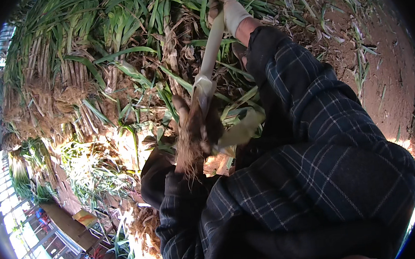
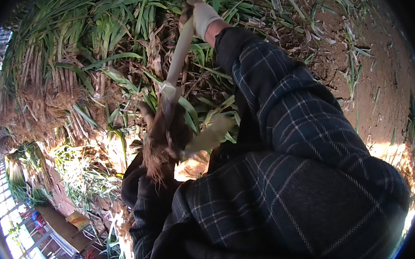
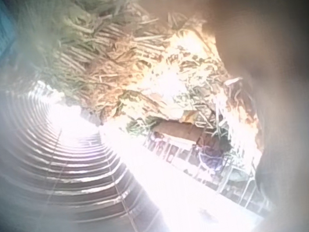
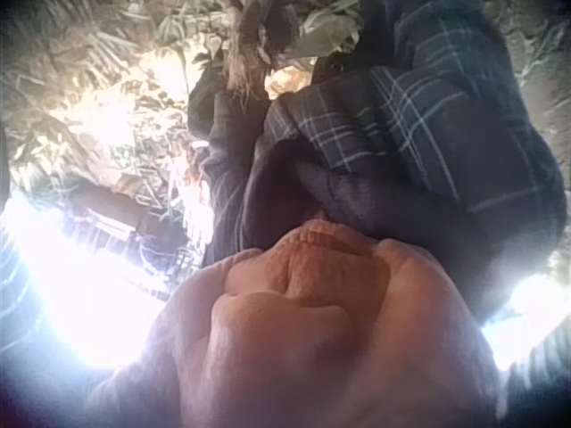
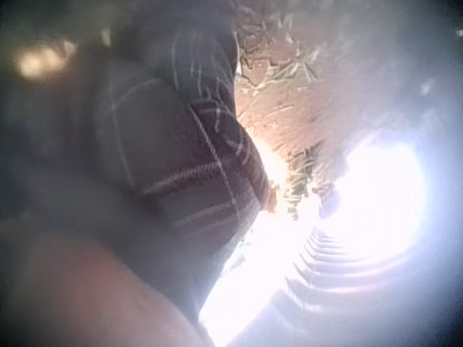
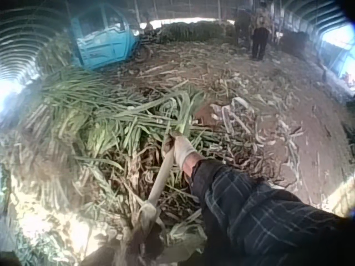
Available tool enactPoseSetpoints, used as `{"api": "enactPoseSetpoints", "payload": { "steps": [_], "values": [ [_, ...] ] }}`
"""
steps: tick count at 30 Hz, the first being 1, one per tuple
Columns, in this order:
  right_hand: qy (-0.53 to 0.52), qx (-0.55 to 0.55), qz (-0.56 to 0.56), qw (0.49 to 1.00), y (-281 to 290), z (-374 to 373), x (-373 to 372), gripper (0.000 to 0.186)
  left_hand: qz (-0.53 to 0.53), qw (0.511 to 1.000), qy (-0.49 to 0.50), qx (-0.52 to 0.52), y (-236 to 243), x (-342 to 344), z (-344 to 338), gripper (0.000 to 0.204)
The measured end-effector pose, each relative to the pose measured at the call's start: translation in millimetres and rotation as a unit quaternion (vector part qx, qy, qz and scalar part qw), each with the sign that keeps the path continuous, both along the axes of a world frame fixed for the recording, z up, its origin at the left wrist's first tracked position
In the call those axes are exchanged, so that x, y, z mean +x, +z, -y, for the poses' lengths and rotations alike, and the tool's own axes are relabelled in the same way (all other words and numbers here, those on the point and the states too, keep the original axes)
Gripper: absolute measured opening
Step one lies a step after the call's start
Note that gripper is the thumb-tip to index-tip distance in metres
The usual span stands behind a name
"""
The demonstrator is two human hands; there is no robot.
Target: The person repeatedly pulls off outer leaves from harvested leek stalks and drops the cleaned stalks onto a growing pile. The work is performed by hand with gloves in a covered outdoor area with a metal arched roof.
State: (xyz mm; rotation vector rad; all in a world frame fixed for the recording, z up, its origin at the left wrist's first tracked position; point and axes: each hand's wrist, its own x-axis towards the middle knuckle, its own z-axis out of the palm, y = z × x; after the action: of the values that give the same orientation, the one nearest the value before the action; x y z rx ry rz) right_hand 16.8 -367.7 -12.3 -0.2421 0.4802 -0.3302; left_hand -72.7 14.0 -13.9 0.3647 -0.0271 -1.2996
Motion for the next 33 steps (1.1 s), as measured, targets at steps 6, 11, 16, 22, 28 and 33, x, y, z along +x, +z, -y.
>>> {"api": "enactPoseSetpoints", "payload": {
  "steps": [6, 11, 16, 22, 28, 33],
  "values": [
    [-0.131, -0.175, -0.123, 0.968, -53, 90, -27, 0.02, 0.492, 0.762, -0.028, 0.42, 92, -70, -109, 0.054],
    [-0.3, -0.183, -0.202, 0.914, -60, 127, -44, 0.013, 0.169, 0.915, 0.195, 0.309, 160, -74, -133, 0.036],
    [-0.223, -0.111, -0.058, 0.967, -39, 70, -14, 0.019, 0.739, 0.431, -0.287, 0.431, 98, -53, -56, 0.022],
    [-0.143, -0.031, -0.016, 0.989, 20, -27, -13, 0.016, 0.893, -0.06, 0.117, 0.43, 111, -10, -10, 0.044],
    [-0.029, 0.023, -0.004, 0.999, 45, -92, -19, 0.009, 0.696, 0.292, -0.195, 0.627, 152, -5, -10, 0.051],
    [-0.037, -0.032, -0.068, 0.996, 35, -97, -15, 0.015, 0.722, 0.392, -0.064, 0.566, 166, -33, -77, 0.032]
  ]
}}
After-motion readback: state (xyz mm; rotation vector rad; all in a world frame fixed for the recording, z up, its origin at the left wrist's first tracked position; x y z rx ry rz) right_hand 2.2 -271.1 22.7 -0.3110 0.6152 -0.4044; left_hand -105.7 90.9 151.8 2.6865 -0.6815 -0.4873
